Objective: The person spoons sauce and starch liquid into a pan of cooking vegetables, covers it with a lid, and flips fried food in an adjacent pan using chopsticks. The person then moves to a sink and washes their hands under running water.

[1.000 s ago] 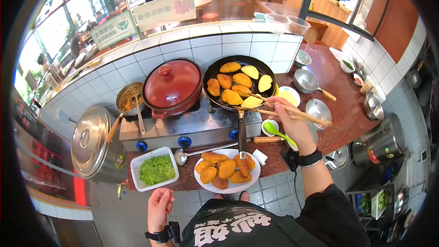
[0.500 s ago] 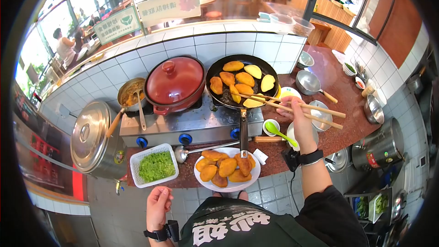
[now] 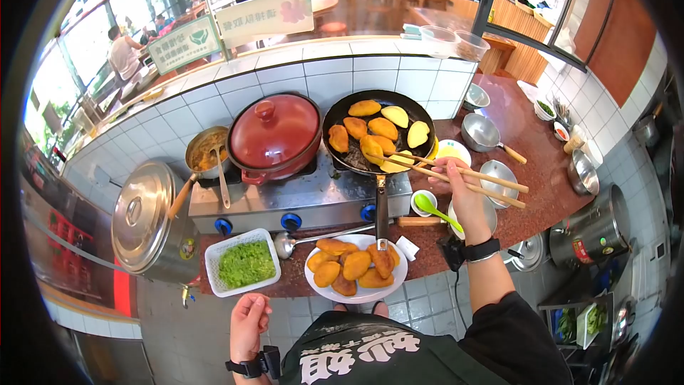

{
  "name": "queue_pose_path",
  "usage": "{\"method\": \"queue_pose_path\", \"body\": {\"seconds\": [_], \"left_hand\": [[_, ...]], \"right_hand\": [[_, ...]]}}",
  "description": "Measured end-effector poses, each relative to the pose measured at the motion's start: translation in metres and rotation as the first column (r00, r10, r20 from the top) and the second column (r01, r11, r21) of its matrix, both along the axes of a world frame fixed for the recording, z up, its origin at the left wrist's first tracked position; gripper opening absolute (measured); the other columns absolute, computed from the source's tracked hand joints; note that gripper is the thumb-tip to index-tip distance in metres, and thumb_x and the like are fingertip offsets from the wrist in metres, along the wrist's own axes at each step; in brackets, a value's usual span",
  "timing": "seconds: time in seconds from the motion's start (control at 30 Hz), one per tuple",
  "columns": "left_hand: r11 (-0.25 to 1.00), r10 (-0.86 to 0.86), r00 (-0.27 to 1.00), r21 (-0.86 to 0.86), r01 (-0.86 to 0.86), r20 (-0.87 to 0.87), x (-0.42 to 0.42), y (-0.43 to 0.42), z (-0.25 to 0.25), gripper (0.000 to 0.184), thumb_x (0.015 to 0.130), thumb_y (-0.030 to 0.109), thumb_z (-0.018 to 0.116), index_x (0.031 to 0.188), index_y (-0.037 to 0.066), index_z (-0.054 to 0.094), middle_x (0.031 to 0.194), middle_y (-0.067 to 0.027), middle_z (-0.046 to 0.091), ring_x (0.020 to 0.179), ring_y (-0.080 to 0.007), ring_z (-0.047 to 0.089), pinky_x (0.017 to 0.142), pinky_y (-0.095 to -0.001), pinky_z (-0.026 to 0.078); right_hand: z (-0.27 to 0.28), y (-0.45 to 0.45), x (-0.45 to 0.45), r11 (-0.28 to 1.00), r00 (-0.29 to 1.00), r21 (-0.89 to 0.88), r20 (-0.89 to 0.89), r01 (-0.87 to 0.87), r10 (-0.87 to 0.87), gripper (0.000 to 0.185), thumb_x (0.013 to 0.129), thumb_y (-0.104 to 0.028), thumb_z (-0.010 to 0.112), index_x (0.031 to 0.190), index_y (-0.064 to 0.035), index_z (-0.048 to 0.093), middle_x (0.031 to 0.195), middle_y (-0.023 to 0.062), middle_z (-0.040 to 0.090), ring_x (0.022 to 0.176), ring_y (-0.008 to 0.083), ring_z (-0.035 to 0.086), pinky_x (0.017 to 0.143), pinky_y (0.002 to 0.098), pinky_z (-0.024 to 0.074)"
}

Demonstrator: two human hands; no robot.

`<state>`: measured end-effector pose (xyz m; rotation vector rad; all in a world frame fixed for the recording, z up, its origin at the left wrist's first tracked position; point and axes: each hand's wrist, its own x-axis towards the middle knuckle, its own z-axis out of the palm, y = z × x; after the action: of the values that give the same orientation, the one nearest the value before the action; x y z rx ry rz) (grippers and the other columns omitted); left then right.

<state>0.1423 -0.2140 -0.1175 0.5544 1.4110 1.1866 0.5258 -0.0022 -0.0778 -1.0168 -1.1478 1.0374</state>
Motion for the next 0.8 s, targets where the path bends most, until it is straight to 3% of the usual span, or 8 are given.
{"method": "queue_pose_path", "body": {"seconds": [0.33,0.63,0.8], "left_hand": [[1.000,0.002,1.000,0.005,-0.002,0.014,0.000,-0.001,0.000,0.011,0.092,0.017,0.054,0.092,0.006,0.058,0.070,0.0011,0.056,0.048,-0.0017,0.037,0.042,-0.0159,0.025],[1.000,-0.005,1.000,0.002,0.005,0.016,0.000,0.000,0.000,0.011,0.092,0.016,0.054,0.092,0.005,0.057,0.071,0.0007,0.056,0.048,-0.0022,0.038,0.042,-0.0163,0.026],[1.000,-0.028,1.000,0.011,0.028,-0.008,0.001,-0.001,0.001,0.013,0.093,0.017,0.051,0.091,0.006,0.056,0.070,-0.0001,0.055,0.047,-0.0031,0.037,0.040,-0.0169,0.025]], "right_hand": [[-0.028,0.001,0.009,0.990,0.946,-0.117,-0.304,0.078,-0.111,0.028,0.097,-0.026,0.043,0.098,-0.0013,0.056,0.089,0.0128,0.061,0.075,0.0185,0.064,0.070,0.0284,0.0553],[-0.005,-0.016,0.001,0.998,0.994,-0.043,-0.099,0.045,-0.049,0.030,0.097,-0.029,0.044,0.097,-0.0023,0.057,0.089,0.0108,0.061,0.076,0.0165,0.064,0.070,0.0270,0.0547],[-0.003,-0.021,0.028,0.983,0.973,0.012,-0.142,0.183,-0.179,0.028,0.097,-0.029,0.041,0.099,-0.0050,0.056,0.090,0.0079,0.059,0.078,0.0167,0.062,0.070,0.0288,0.0542]]}}
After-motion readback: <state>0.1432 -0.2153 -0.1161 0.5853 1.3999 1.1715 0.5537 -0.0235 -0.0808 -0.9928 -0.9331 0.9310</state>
